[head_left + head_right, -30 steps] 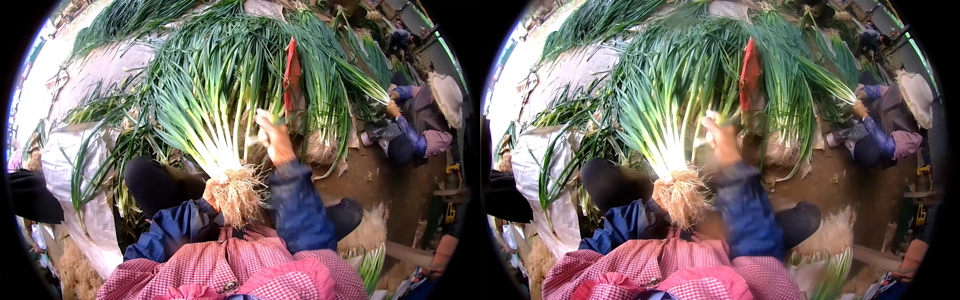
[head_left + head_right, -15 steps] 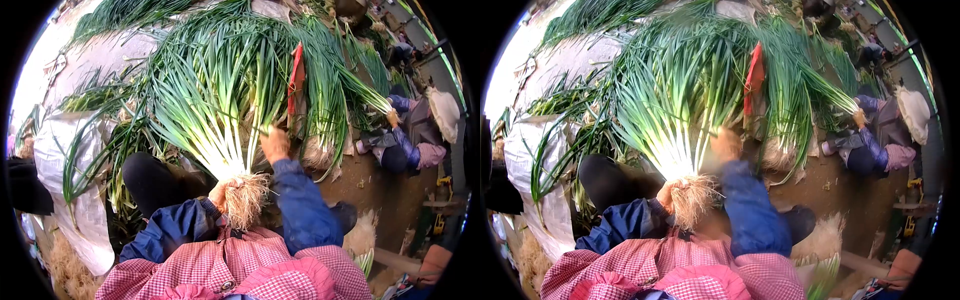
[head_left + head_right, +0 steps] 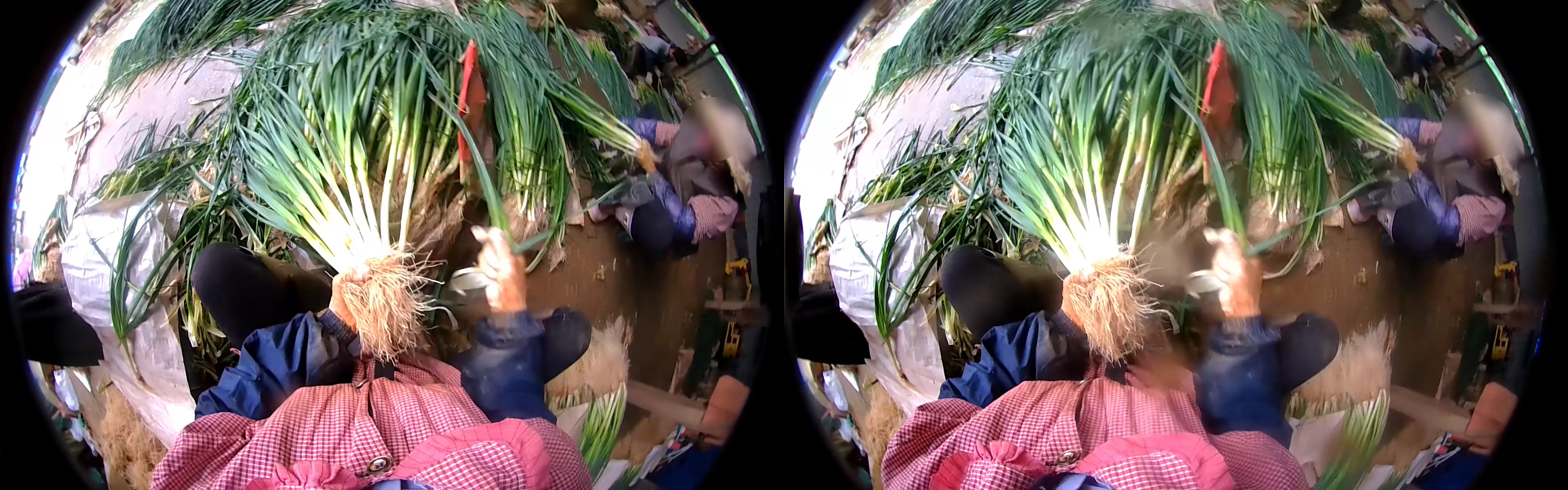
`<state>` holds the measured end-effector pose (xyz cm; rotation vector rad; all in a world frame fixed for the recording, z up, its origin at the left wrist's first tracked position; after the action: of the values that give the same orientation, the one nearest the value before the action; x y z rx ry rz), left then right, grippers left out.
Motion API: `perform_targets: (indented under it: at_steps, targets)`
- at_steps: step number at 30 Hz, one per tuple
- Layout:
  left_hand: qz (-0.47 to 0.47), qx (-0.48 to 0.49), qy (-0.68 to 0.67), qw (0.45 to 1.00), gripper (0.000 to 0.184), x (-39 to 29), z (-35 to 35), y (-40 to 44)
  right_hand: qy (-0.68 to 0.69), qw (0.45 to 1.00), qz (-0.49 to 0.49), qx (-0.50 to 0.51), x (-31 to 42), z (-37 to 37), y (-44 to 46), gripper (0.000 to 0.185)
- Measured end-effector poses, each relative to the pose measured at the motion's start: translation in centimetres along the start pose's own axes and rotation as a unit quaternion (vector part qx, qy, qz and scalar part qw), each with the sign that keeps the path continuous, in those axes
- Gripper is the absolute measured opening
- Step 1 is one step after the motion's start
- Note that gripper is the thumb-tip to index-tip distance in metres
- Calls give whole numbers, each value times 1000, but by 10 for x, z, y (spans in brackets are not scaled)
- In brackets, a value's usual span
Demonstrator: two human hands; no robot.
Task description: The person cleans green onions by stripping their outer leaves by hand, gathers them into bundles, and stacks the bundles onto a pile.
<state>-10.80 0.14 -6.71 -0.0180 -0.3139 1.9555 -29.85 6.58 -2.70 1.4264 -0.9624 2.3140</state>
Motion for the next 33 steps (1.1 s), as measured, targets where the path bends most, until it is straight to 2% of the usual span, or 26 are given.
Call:
perform_targets:
  at_steps: [1,2,3,4,5,7,9,11,12,13,14,15,16,17,19,20,21,22,23,25,26,27,28,30,31,33]
  targets:
    - [-10,-2,4,1000,62,6,0,-1,-20,995,-34,86,1,28,6,39]
    - [11,-27,27,999,62,4,-2,-2,-45,993,20,103,-26,38,30,45]
    - [36,-50,52,997,62,-1,-1,-3,-87,985,69,135,-40,61,41,42]
    - [-12,-9,17,1000,62,3,0,-4,-130,970,115,171,-53,84,50,39]
    - [-10,-7,28,1000,62,0,-4,-6,-178,976,48,119,-86,76,81,30]
    - [58,1,29,998,61,-16,-7,-9,-250,968,-11,-6,-67,82,55,21]
    - [51,30,-8,998,61,-9,-10,-12,-181,979,23,-89,-99,57,45,20]
    - [35,8,-1,999,61,-4,-14,-9,-285,954,-92,-28,-116,44,31,25]
    - [23,13,2,1000,60,-1,-11,-7,-82,995,-51,2,-108,47,22,25]
    - [10,19,6,1000,60,2,-9,-6,124,992,-7,33,-98,55,10,26]
    - [7,-13,-1,1000,59,4,-15,-6,-94,994,-19,-45,-94,41,19,30]
    - [2,-43,-4,999,59,4,-17,-6,-167,985,-2,-45,-114,36,44,31]
    - [-2,-28,-10,1000,58,4,-7,-7,-240,970,16,-42,-134,30,70,33]
    - [0,-20,-6,1000,58,3,-4,-7,-174,982,62,43,-169,37,97,33]
    - [58,-50,22,997,59,-9,-4,-7,-57,992,-10,108,-94,65,43,28]
    - [64,36,-30,997,61,-13,-3,-3,5,988,-39,147,-53,81,13,27]
    - [55,-10,-1,998,62,-15,-2,-9,68,984,-64,154,-34,67,-1,24]
    - [135,-83,147,976,62,-26,20,-20,81,993,-35,74,-13,47,-10,24]
    - [135,-78,135,979,53,-31,22,-25,75,995,-44,-54,-12,6,-7,25]
    - [117,15,60,991,34,-41,24,-30,-80,960,-33,-267,-17,-87,7,19]
    - [102,68,42,992,27,-42,40,-34,-64,964,-64,-250,2,-83,7,16]
    - [18,154,-31,987,27,-25,83,-37,-52,953,-88,-284,26,-63,10,19]
    - [31,113,-14,993,27,-28,72,-37,-107,946,-219,-213,59,-16,15,22]
    - [62,-57,39,996,30,-26,5,-40,-196,936,-290,-44,94,114,13,21]
    - [64,-88,44,993,32,-25,-8,-42,-267,905,-327,52,95,190,4,20]
    - [76,-76,53,993,31,-31,-9,-60,-410,763,-425,263,53,350,-37,19]
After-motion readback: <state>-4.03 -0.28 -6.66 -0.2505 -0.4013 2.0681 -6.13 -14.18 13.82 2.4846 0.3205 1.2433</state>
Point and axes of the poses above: each hand's wrist, its own y-axis towards the middle knuckle, its own z-axis out of the palm, x = y × z, the point moved 9 cm from there along y, towards the middle knuckle, and after that the axes turned 7 degrees about -y, right-handed, at the moved point
